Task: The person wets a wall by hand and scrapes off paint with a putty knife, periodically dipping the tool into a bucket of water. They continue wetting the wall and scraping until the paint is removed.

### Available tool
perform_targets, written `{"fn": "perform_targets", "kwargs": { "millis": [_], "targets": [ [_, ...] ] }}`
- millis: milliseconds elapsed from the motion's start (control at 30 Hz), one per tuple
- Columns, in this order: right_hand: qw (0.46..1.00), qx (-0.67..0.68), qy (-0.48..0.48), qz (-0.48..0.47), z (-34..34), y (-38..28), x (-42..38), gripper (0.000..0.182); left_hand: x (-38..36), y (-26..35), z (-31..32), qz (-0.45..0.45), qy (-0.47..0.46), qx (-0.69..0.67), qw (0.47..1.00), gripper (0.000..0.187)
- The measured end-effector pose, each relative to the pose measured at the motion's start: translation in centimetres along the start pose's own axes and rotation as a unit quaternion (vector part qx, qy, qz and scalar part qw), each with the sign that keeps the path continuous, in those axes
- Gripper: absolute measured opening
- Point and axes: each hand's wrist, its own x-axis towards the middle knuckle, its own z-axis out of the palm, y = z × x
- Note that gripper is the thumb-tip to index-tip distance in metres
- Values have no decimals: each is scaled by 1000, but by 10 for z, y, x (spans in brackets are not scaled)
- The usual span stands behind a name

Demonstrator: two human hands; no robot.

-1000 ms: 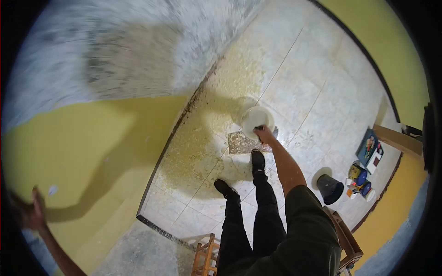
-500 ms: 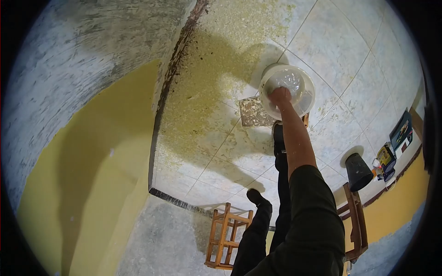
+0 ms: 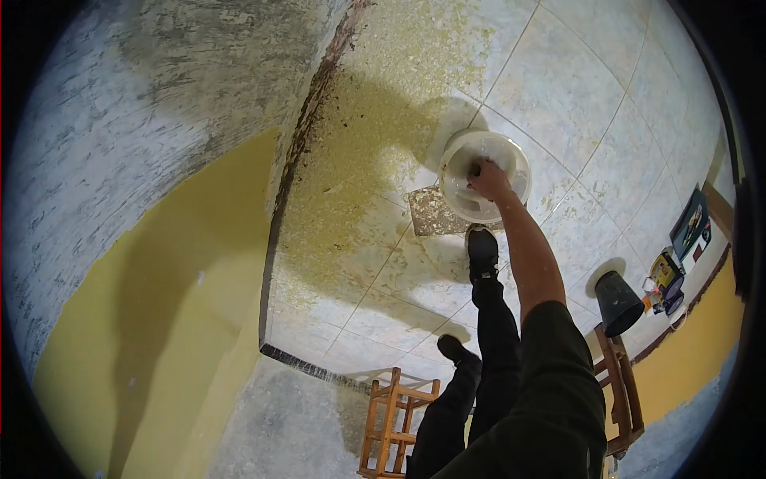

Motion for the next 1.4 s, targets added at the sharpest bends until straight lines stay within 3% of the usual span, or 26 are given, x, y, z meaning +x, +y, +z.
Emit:
{"fn": "perform_targets", "kwargs": {
  "millis": [33, 100, 133, 200, 233, 300, 333, 400, 433, 500, 533, 567, 600, 633, 700, 833, 900, 933, 967, 1000, 1033, 1100, 1167, 1300, 1367, 1400],
  "targets": [
    [1000, 6, -2, 2, 3, -13, 2, 34, 4, 7, -1, 18, 8, 14, 1000, 36],
    [961, -149, -172, 159, 9, -38, 9, 39, 11, 19, -1, 55, 26, 41, 997, 38],
    [961, -144, -174, 160, 18, -40, 5, 39, 15, 24, -1, 73, 34, 54, 995, 39],
    [929, -222, -275, 113, 31, -42, -2, 45, 15, 36, 2, 104, 51, 77, 990, 42],
    [929, -221, -275, 113, 45, -34, 1, 45, 15, 40, 3, 118, 60, 89, 987, 43],
    [948, -126, -149, 251, 73, -18, 9, 40, 14, 48, 7, 144, 77, 110, 980, 46],
    [949, -126, -145, 250, 51, -32, 0, 40, 12, 44, 8, 155, 88, 118, 977, 48],
    [994, -32, -11, 108, 1, -56, -25, 38, 6, 39, 12, 173, 111, 135, 969, 50],
    [994, -33, -7, 106, -8, -59, -28, 38, 2, 35, 13, 182, 123, 144, 965, 52],
    [928, 251, -94, 258, -27, -54, -30, 29, -6, 30, 15, 199, 147, 162, 955, 55],
    [930, 251, -89, 254, -22, -36, -27, 29, -8, 30, 18, 208, 159, 171, 950, 57],
    [988, 134, -24, 75, -2, -7, -22, 27, -10, 31, 18, 218, 171, 180, 944, 58],
    [993, 9, 45, -108, 13, 12, -17, 26, -11, 32, 20, 228, 184, 190, 937, 60],
    [993, 10, 50, -109, 18, 19, -16, 26, -11, 34, 21, 239, 196, 200, 930, 61],
    [955, 258, 120, -86, 20, 22, -20, 30, -9, 37, 23, 260, 222, 219, 914, 65],
    [972, 176, 138, -66, -9, -5, -41, 30, -11, 40, 30, 293, 275, 260, 878, 71],
    [977, 121, 138, -105, -8, -6, -40, 29, -15, 55, 39, 306, 301, 282, 858, 75],
    [975, 52, 124, -175, 5, 13, -28, 23, -18, 68, 43, 311, 313, 293, 848, 77],
    [974, 52, 128, -180, 4, 10, -27, 23, -20, 80, 47, 317, 324, 306, 837, 78],
    [973, 150, 142, -104, 2, 4, -32, 23, -23, 93, 50, 322, 335, 319, 826, 80],
    [956, 248, 152, -27, 6, 4, -35, 26, -23, 106, 53, 327, 346, 333, 814, 82],
    [934, 315, 160, -47, -8, -8, -49, 35, -23, 134, 55, 338, 367, 360, 789, 85],
    [801, 566, 4, 196, -50, -40, -71, 34, -27, 160, 48, 340, 389, 393, 761, 89],
    [778, 587, -108, 197, -75, -57, -110, 32, -35, 220, 56, 367, 368, 240, 820, 88],
    [732, 645, -95, 196, -81, -75, -128, 38, -37, 213, 59, 363, 380, 182, 831, 91],
    [704, 687, -153, 96, -87, -77, -139, 40, -44, 205, 58, 313, 362, 218, 851, 96]
  ]
}}
